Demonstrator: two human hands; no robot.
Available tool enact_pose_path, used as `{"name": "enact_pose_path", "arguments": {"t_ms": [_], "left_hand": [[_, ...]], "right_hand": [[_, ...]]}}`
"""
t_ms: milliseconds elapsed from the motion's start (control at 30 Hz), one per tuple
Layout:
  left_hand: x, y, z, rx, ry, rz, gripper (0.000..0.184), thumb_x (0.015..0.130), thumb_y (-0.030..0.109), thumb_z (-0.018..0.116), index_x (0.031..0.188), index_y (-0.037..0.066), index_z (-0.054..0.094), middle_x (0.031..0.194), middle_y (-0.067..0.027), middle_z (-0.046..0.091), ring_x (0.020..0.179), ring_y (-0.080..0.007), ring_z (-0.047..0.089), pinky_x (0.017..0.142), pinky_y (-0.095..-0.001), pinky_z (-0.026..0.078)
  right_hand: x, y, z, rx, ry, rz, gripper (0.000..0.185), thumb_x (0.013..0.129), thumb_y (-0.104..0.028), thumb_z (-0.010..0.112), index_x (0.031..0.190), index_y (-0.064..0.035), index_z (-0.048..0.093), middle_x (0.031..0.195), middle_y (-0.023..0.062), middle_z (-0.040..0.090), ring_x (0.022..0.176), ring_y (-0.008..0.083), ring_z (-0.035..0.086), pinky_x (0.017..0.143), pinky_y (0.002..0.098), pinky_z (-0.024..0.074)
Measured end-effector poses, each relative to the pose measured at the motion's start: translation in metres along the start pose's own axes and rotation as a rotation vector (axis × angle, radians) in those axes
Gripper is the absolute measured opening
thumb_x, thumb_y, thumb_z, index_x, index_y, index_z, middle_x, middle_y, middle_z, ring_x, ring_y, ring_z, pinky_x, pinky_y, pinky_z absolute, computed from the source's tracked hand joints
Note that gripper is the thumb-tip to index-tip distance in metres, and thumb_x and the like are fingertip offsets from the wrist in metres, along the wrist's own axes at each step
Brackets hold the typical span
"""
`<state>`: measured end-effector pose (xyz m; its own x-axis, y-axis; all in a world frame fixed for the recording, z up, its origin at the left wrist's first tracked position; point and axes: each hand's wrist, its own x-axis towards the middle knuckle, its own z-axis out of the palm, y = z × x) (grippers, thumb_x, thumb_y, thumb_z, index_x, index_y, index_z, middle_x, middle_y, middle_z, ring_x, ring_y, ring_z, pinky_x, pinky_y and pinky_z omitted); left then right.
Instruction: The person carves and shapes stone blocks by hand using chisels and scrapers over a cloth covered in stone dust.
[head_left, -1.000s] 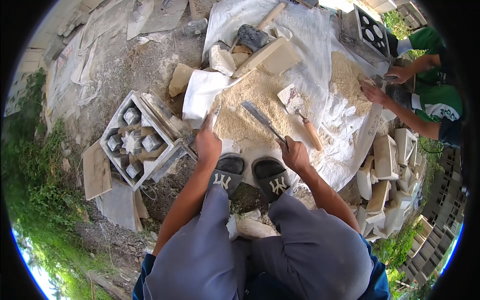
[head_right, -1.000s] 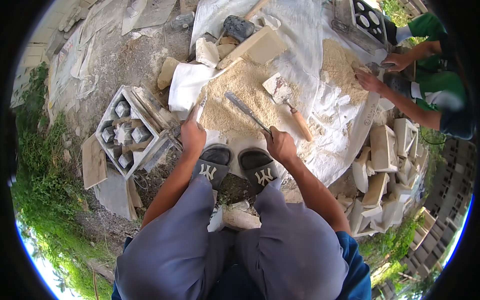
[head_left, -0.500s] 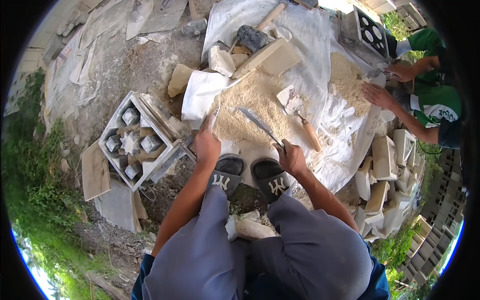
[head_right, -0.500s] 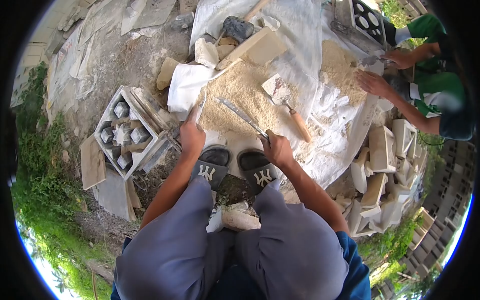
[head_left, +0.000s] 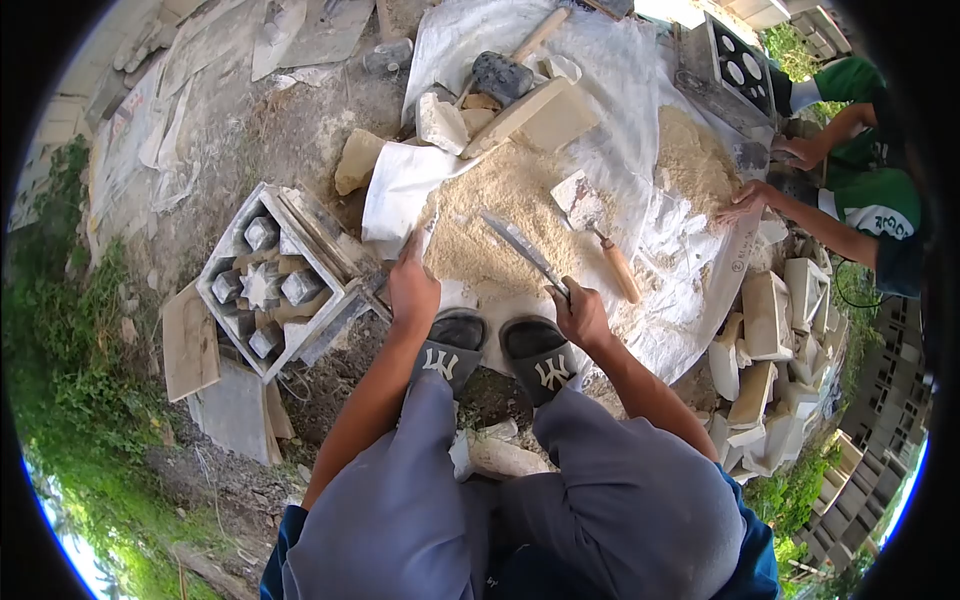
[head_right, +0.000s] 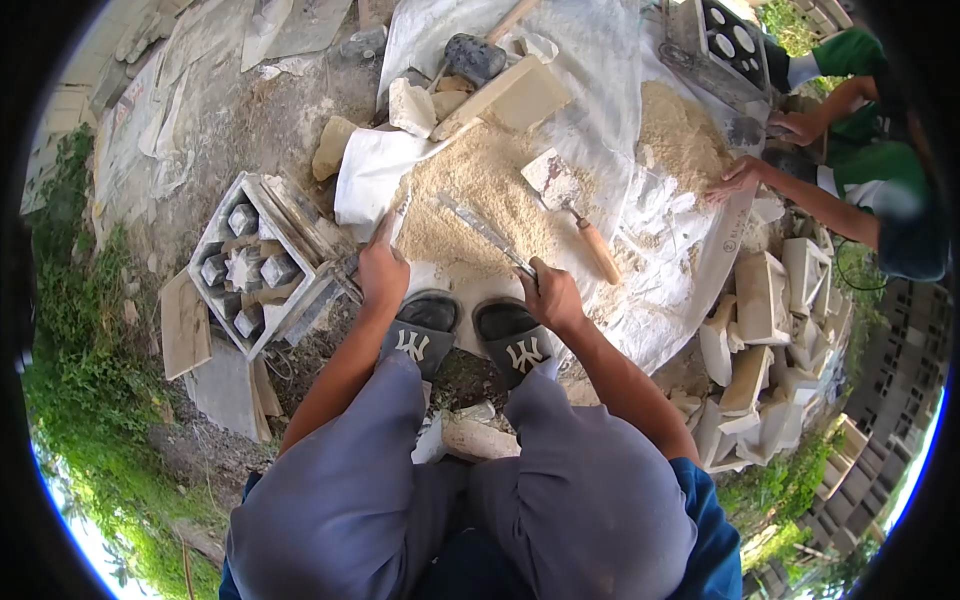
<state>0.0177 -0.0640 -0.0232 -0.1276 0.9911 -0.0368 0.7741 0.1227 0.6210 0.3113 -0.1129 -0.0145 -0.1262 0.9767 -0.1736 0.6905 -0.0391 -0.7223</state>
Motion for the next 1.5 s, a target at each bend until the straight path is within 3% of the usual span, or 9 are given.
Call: {"name": "enact_pose_path", "arguments": {"t_ms": [100,300,400,633,833,900,933,1267,1500], "left_hand": [[0.001,0.001,-0.001,0.003,0.006,0.012,0.066,0.082,-0.015,0.051,0.146,0.0,0.056,0.14,-0.0263,0.061,0.124,-0.0421,0.062,0.106,-0.0448,0.051],[-0.003,0.001,-0.003,-0.016,-0.01,-0.013,0.067,0.082,-0.015,0.051,0.147,0.001,0.055,0.14,-0.0263,0.061,0.124,-0.0424,0.062,0.105,-0.0451,0.051],[0.001,0.004,-0.004,0.0,-0.05,-0.058,0.067,0.082,-0.014,0.053,0.147,0.001,0.054,0.14,-0.0264,0.061,0.125,-0.042,0.062,0.105,-0.0448,0.051],[0.0,-0.002,0.0,-0.021,0.013,0.032,0.066,0.082,-0.014,0.051,0.147,0.0,0.054,0.141,-0.0262,0.06,0.124,-0.0425,0.062,0.107,-0.0449,0.05],[0.0,0.006,-0.003,0.014,-0.044,-0.06,0.065,0.083,-0.014,0.052,0.146,0.0,0.055,0.141,-0.0265,0.06,0.127,-0.0418,0.061,0.108,-0.0443,0.05],[0.001,0.005,-0.004,0.019,-0.037,-0.015,0.066,0.083,-0.014,0.053,0.148,0.0,0.053,0.142,-0.0255,0.06,0.128,-0.041,0.06,0.108,-0.0446,0.05],[0.001,0.003,-0.004,0.026,-0.026,0.023,0.067,0.084,-0.013,0.055,0.149,-0.001,0.051,0.143,-0.0245,0.059,0.129,-0.0402,0.06,0.108,-0.045,0.05],[-0.001,0.002,-0.002,0.034,-0.065,-0.056,0.068,0.083,-0.014,0.056,0.149,0.001,0.051,0.142,-0.0256,0.06,0.125,-0.0422,0.062,0.105,-0.0455,0.052],[0.005,0.005,-0.003,0.003,-0.009,-0.011,0.067,0.082,-0.014,0.055,0.147,0.001,0.053,0.139,-0.0264,0.061,0.124,-0.0424,0.062,0.105,-0.0456,0.052]], "right_hand": [[0.001,0.015,0.016,-0.28,-0.117,0.114,0.033,0.103,-0.033,0.06,0.091,-0.0021,0.06,0.07,0.0298,0.064,0.07,0.0536,0.064,0.064,0.0582,0.0502],[-0.001,0.003,-0.003,-0.18,-0.074,0.189,0.036,0.104,-0.036,0.058,0.09,-0.0027,0.06,0.07,0.0304,0.064,0.071,0.0529,0.065,0.063,0.0606,0.0499],[-0.02,0.015,-0.002,-0.037,0.027,0.032,0.034,0.102,-0.033,0.061,0.089,-0.0016,0.059,0.067,0.0284,0.063,0.065,0.0505,0.064,0.058,0.0572,0.0502],[-0.017,0.026,-0.001,-0.228,-0.076,0.149,0.034,0.103,-0.034,0.06,0.092,-0.0025,0.06,0.068,0.029,0.064,0.069,0.0513,0.065,0.059,0.0586,0.0495],[-0.026,0.026,-0.01,-0.016,-0.001,0.028,0.027,0.1,-0.024,0.067,0.088,-0.0018,0.056,0.066,0.0267,0.063,0.065,0.049,0.065,0.057,0.0526,0.0514],[-0.027,0.033,-0.001,-0.193,-0.022,-0.029,0.028,0.101,-0.028,0.065,0.092,-0.002,0.057,0.067,0.0273,0.064,0.066,0.0494,0.065,0.059,0.055,0.0526],[-0.022,0.034,0.004,-0.313,-0.155,0.126,0.032,0.102,-0.034,0.062,0.094,-0.0031,0.059,0.069,0.0285,0.064,0.068,0.0506,0.065,0.061,0.0583,0.0527],[-0.039,0.028,-0.005,0.002,0.053,0.031,0.035,0.102,-0.034,0.062,0.088,-0.0021,0.059,0.067,0.0274,0.064,0.066,0.0505,0.065,0.058,0.0561,0.0506],[-0.002,0.008,0.0,-0.244,-0.12,0.138,0.04,0.103,-0.041,0.06,0.089,-0.003,0.063,0.07,0.0294,0.066,0.07,0.053,0.066,0.064,0.0586,0.0526]]}}
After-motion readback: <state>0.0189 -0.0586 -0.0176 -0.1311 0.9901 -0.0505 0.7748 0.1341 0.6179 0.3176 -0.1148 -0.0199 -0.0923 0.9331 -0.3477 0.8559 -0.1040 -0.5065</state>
